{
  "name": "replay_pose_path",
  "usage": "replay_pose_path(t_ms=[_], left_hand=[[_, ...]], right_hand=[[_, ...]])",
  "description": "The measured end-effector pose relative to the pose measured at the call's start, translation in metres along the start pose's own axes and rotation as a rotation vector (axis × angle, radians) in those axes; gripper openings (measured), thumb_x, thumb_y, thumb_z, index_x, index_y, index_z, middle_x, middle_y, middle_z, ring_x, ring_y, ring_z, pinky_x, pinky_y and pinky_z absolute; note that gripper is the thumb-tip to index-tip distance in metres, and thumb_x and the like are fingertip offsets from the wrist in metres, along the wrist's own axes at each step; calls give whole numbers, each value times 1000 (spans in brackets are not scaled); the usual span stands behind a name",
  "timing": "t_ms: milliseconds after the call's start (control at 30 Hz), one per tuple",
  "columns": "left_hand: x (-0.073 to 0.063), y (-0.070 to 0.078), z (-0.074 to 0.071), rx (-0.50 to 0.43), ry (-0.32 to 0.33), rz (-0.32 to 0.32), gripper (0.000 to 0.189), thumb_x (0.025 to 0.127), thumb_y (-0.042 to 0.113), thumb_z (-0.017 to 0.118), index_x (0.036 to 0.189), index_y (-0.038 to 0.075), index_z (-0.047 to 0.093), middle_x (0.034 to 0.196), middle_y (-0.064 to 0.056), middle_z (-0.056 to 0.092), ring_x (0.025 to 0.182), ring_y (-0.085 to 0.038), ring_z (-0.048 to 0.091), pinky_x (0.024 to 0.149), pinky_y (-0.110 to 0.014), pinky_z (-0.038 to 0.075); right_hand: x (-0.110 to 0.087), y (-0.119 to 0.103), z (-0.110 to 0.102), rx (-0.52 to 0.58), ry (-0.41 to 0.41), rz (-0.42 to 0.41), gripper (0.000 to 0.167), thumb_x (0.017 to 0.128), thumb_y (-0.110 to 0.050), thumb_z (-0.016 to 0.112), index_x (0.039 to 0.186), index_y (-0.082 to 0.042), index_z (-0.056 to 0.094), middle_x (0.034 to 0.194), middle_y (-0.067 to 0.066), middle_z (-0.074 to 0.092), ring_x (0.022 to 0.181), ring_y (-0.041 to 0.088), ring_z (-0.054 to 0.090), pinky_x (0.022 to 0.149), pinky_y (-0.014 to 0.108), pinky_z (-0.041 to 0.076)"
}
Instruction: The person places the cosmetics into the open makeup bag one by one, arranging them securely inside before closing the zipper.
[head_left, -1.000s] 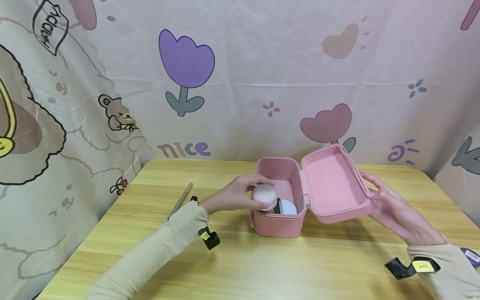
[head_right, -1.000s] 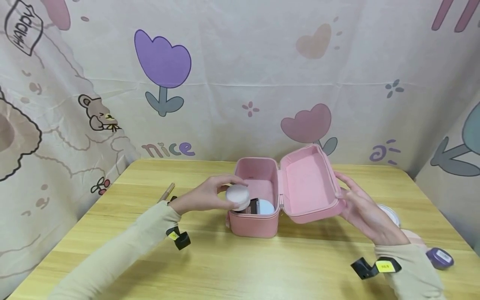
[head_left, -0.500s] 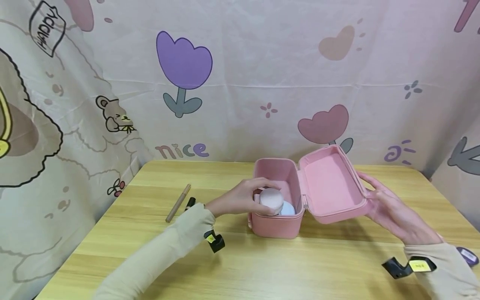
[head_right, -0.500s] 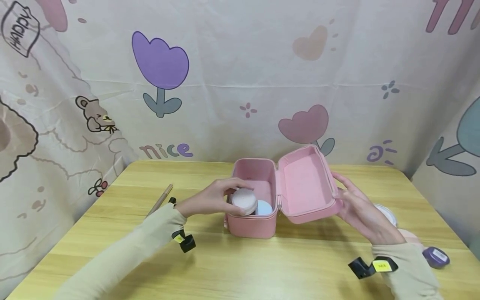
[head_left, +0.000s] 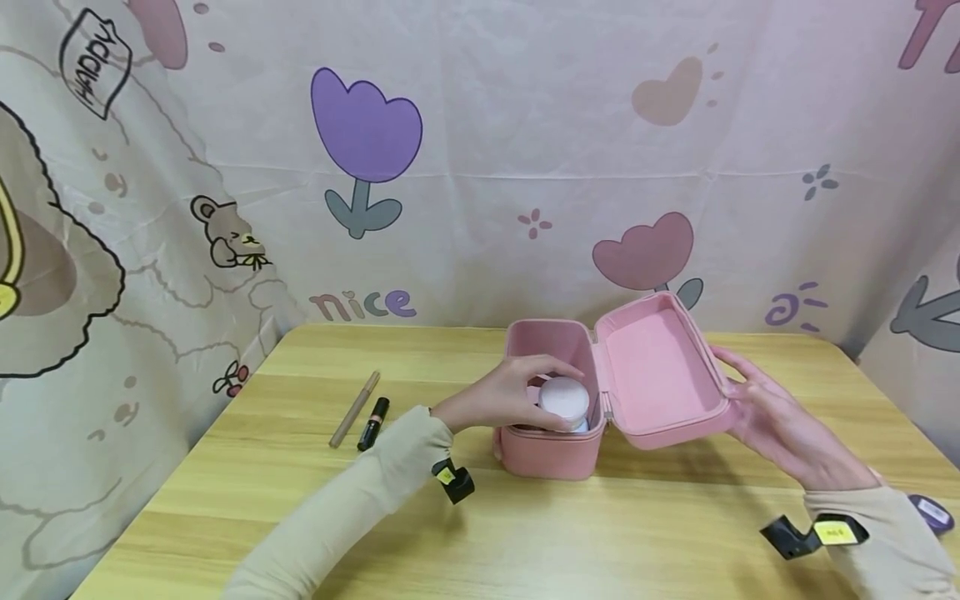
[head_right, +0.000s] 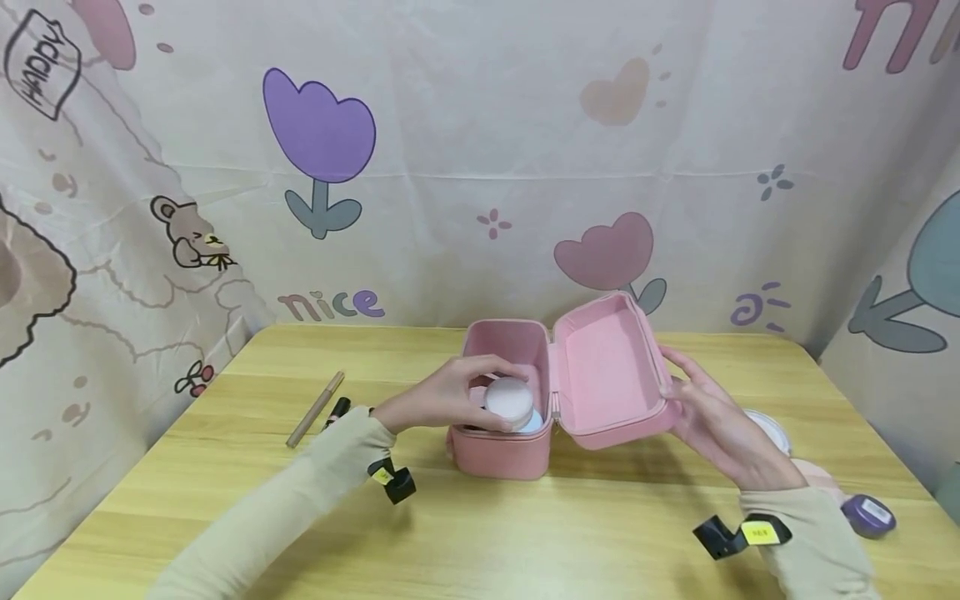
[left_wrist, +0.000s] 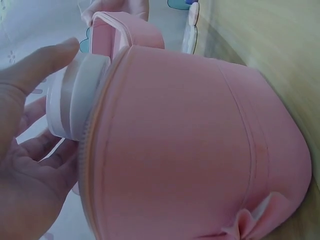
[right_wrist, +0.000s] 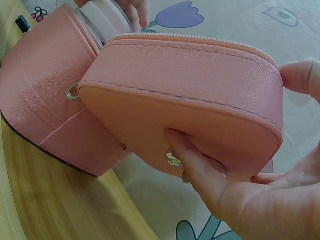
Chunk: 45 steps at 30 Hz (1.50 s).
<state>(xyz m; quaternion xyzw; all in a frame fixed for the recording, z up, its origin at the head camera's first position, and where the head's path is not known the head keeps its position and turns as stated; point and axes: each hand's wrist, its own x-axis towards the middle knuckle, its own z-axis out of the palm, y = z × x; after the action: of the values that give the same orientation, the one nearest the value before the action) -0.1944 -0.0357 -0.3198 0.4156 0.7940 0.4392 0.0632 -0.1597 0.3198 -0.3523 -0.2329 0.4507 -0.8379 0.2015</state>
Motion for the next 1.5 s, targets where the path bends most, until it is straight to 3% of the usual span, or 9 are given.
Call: replay_pose_path(t_ms=[500, 967, 1200, 1267, 1367, 1500], left_hand=[[8, -3, 9, 131, -8, 11, 51, 73, 16, 85, 120, 9, 66, 114, -2, 65, 96, -8, 56, 84, -20, 47], [11, -3, 15, 212, -24, -13, 51, 75, 23, 83, 122, 15, 65, 113, 4, 65, 95, -6, 56, 86, -34, 49], [12, -4, 16, 223, -30, -5, 51, 75, 23, 83, 122, 15, 65, 115, 3, 65, 97, -6, 57, 86, -26, 47], [12, -4, 15, 210, -39, -12, 53, 75, 24, 83, 124, 14, 64, 117, 1, 65, 102, -7, 58, 88, -25, 46], [12, -3, 15, 207, -36, -73, 56, 78, 32, 80, 129, 17, 60, 125, 0, 63, 113, -10, 55, 95, -29, 43], [12, -3, 13, 161, -10, -113, 48, 92, 37, 64, 134, 16, 56, 132, -4, 58, 121, -15, 51, 100, -35, 41]], right_hand=[[0, -1, 1, -24, 14, 3, 53, 99, 4, 25, 142, -23, 42, 137, 1, 50, 121, 21, 53, 98, 38, 45], [0, -1, 3, 22, -20, 0, 55, 99, 6, 22, 142, -21, 44, 138, 2, 50, 122, 23, 53, 99, 38, 44], [-1, -1, 3, -11, 9, 4, 55, 99, 5, 23, 142, -23, 43, 137, 0, 50, 121, 21, 53, 98, 37, 45], [-1, -1, 2, -23, 17, 6, 54, 99, 4, 24, 142, -24, 43, 137, -1, 50, 121, 20, 53, 98, 36, 45], [-1, -1, 2, -39, 25, 8, 54, 100, 4, 25, 142, -24, 43, 137, -1, 50, 121, 20, 53, 98, 36, 45], [-1, -1, 2, -47, 31, 11, 53, 100, 3, 25, 142, -25, 42, 137, -1, 51, 120, 20, 54, 97, 36, 46]])
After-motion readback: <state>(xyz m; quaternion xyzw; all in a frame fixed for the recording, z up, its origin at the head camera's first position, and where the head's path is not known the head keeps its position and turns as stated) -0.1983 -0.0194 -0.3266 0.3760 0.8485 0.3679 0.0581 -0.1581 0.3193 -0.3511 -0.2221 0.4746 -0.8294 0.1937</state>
